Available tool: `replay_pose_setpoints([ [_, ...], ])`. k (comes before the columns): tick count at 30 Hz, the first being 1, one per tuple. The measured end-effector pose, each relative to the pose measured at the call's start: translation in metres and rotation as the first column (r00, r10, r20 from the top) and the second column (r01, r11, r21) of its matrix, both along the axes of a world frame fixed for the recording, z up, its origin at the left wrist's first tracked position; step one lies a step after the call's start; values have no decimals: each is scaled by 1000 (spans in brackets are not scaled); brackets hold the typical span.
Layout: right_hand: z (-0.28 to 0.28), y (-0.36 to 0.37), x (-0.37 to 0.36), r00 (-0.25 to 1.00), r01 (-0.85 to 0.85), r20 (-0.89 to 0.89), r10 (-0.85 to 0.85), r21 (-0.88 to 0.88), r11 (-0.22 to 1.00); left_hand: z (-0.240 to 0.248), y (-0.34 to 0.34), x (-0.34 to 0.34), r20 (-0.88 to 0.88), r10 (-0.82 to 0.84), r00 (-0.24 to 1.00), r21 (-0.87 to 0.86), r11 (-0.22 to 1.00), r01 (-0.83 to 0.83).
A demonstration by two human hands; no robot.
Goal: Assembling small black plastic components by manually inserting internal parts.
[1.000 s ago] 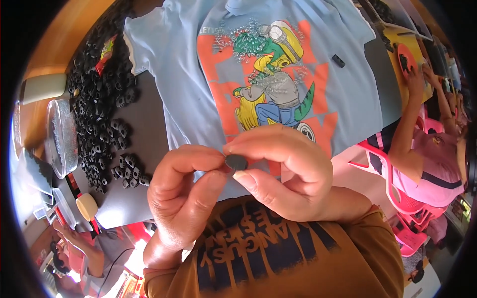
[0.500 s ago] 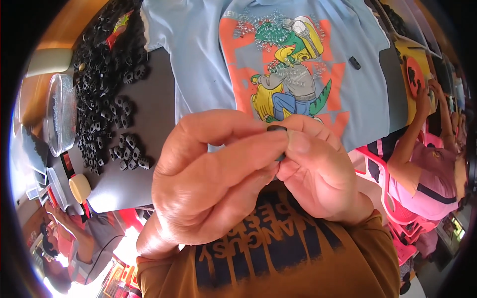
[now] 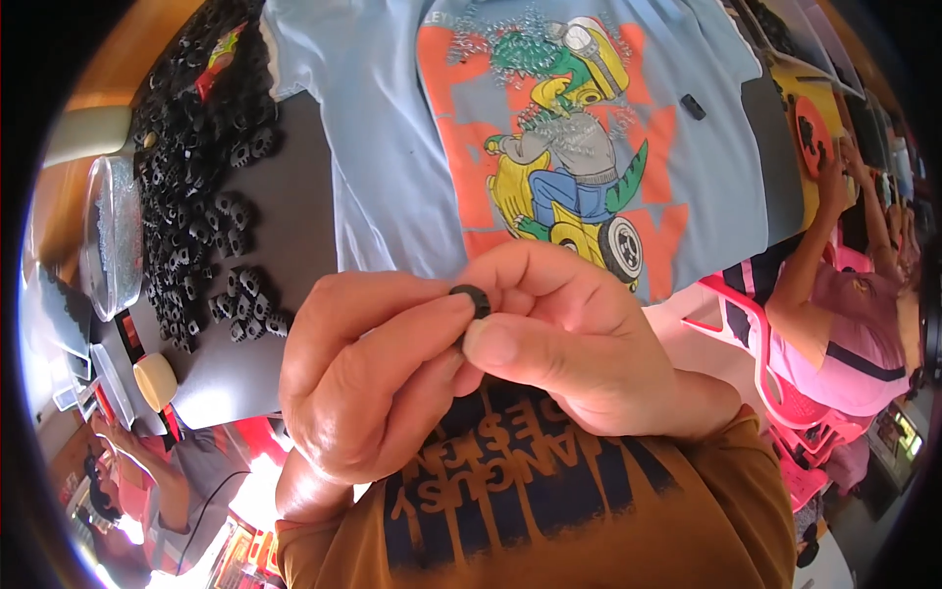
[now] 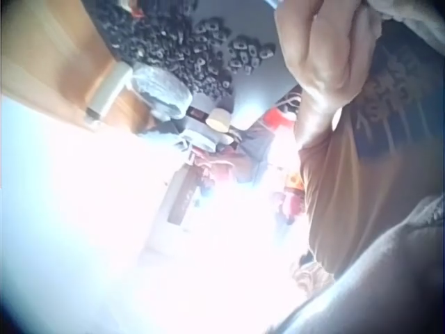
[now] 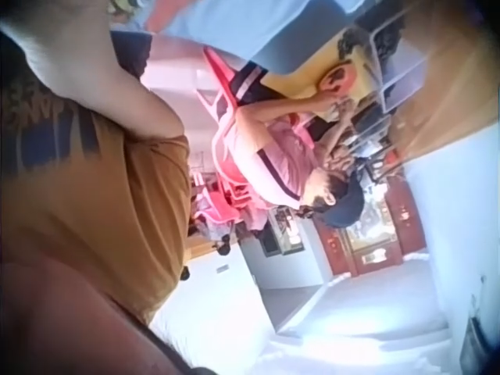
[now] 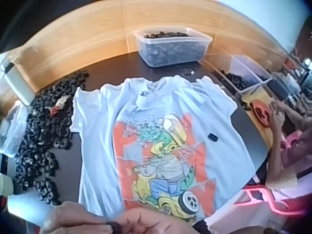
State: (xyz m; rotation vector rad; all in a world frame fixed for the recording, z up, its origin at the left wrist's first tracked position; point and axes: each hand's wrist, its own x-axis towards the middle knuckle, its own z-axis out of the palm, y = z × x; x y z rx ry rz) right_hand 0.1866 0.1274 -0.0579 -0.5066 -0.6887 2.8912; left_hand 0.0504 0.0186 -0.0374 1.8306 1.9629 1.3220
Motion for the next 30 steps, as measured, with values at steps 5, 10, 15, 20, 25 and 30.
replay_pose_setpoints([
  [5,-5,-7,-1,983,150,-114,-147,17,989,-2,-1,-2,-30,-53,998,-46,998,51],
  [10,-11,-3,1,968,204,-227,-110,449,870,-5,-8,-4,148,-34,988,-72,996,44],
  [15,-17,2,5,948,302,-274,-161,623,722,2,4,-6,488,-94,868,-56,989,139],
  [20,-19,9,11,959,270,-244,-141,654,706,18,43,-24,84,-101,991,-185,976,115],
  [25,-15,16,15,985,146,-167,-35,714,685,-2,102,-14,-276,-197,941,-271,955,120],
  [30,-18,16,16,975,207,-210,-68,756,621,-9,107,-19,-448,-248,859,-399,915,56],
])
